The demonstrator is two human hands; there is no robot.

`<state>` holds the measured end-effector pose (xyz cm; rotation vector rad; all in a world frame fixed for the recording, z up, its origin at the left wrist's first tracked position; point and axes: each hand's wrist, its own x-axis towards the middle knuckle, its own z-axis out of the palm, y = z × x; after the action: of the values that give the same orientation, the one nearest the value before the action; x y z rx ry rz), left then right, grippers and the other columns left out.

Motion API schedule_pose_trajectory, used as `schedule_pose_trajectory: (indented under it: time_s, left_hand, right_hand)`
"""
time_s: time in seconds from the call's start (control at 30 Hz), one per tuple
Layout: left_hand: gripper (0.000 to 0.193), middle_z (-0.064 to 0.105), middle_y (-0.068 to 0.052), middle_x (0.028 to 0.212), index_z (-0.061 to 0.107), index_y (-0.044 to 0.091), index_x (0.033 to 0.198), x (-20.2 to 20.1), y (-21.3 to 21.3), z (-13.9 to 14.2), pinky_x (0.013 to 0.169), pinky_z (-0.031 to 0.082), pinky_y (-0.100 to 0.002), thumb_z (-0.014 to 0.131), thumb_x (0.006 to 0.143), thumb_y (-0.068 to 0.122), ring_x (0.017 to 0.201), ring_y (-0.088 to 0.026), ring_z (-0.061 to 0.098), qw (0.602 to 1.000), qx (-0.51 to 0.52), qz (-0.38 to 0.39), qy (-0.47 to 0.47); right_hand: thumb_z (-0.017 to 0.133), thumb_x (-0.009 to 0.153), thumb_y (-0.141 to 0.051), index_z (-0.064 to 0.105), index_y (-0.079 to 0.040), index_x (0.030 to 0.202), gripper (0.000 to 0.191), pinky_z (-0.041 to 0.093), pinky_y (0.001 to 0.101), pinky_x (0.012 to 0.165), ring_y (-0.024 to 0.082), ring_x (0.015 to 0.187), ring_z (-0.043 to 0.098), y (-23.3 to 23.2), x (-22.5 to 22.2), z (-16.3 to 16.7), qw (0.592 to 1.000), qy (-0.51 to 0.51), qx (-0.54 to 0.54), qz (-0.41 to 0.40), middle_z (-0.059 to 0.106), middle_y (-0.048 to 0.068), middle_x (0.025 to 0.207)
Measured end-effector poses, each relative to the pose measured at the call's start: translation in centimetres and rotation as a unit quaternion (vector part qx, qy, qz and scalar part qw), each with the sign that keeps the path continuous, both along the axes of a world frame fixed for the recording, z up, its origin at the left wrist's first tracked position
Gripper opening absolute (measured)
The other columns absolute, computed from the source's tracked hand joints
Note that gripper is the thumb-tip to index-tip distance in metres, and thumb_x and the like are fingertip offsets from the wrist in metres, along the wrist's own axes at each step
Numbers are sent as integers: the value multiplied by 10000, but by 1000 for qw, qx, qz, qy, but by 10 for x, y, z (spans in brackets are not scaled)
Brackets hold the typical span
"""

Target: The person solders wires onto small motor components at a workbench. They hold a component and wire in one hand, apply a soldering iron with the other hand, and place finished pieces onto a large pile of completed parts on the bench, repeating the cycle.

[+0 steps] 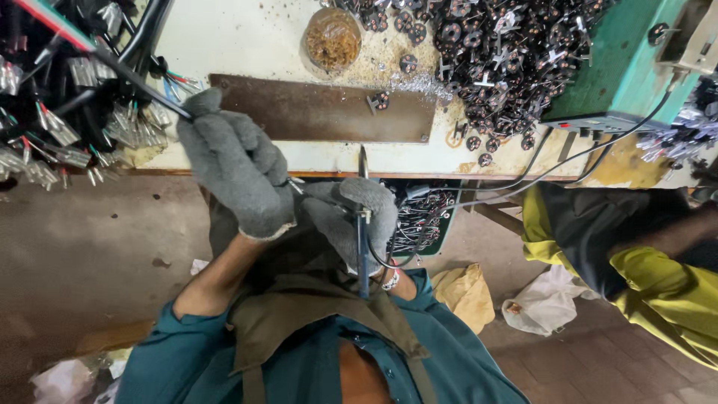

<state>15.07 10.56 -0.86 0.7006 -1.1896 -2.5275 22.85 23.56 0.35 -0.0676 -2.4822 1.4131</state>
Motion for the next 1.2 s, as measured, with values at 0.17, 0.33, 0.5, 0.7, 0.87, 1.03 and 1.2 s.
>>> schedule_pose_trajectory:
  time_s: [0.17, 0.33, 0.5, 0.7, 0.87, 1.03, 1.2]
  left_hand:
    - [354, 517, -22, 826, 476, 45, 1444, 1, 6, 5, 383, 354, -291, 494, 1176, 276, 491, -105, 403, 999, -24, -13, -32]
    - [383, 526, -30, 844, 446, 18, 1474, 0, 9, 13, 436, 374, -299, 468, 1184, 268, 498, -97, 417, 996, -16, -71, -45]
    - [409, 538, -46, 804, 447, -11, 1496, -6, 12, 14, 411, 369, -292, 460, 1191, 260, 499, -108, 425, 997, -33, -54, -34]
    - [377, 519, -27, 747, 465, -13, 1471, -1, 11, 6, 376, 333, -282, 440, 1205, 253, 426, -86, 392, 997, -63, -42, 8]
    - [368, 550, -54, 820, 416, 9, 1503, 1, 7, 0, 383, 360, -299, 451, 1196, 209, 458, -106, 417, 998, 31, -43, 25]
    - [413, 547, -34, 823, 415, 16, 1541, 3, 11, -1, 418, 364, -302, 455, 1171, 194, 506, -118, 425, 998, -19, -64, -14]
    - [349, 469, 21, 739, 533, 6, 1436, 2, 19, 0, 375, 264, -236, 445, 1157, 197, 472, -52, 337, 998, 23, -49, -26]
  right_hand:
    - [915, 824, -56, 575, -118, 1161, 483, 647, 359, 810, 237, 924, 761, 0, -1, -13, 965, -47, -256, -13, 704, 81, 1040]
    - [855, 801, -20, 586, -61, 1206, 488, 638, 353, 842, 241, 973, 745, 9, -8, -14, 953, -161, -255, 14, 691, 88, 1069]
    - [896, 791, -28, 617, -70, 1115, 430, 598, 332, 820, 231, 938, 735, 10, -24, -3, 996, -74, -6, 45, 708, 89, 1015]
    - [857, 821, -24, 549, -69, 1181, 476, 609, 321, 857, 181, 992, 742, 2, -18, 2, 977, -100, -184, 28, 695, 56, 1067]
    - [797, 897, 65, 486, -22, 1280, 501, 622, 343, 885, 226, 1065, 732, 2, -1, -14, 952, -149, -266, 22, 650, 122, 1183]
    - [803, 839, 52, 496, -2, 1304, 559, 622, 360, 909, 222, 1065, 707, 3, 3, -12, 922, -151, -356, -14, 643, 131, 1186]
    - [875, 766, 25, 498, -28, 1253, 619, 604, 325, 787, 206, 869, 737, -2, -16, 2, 957, -131, -260, -4, 761, 137, 952]
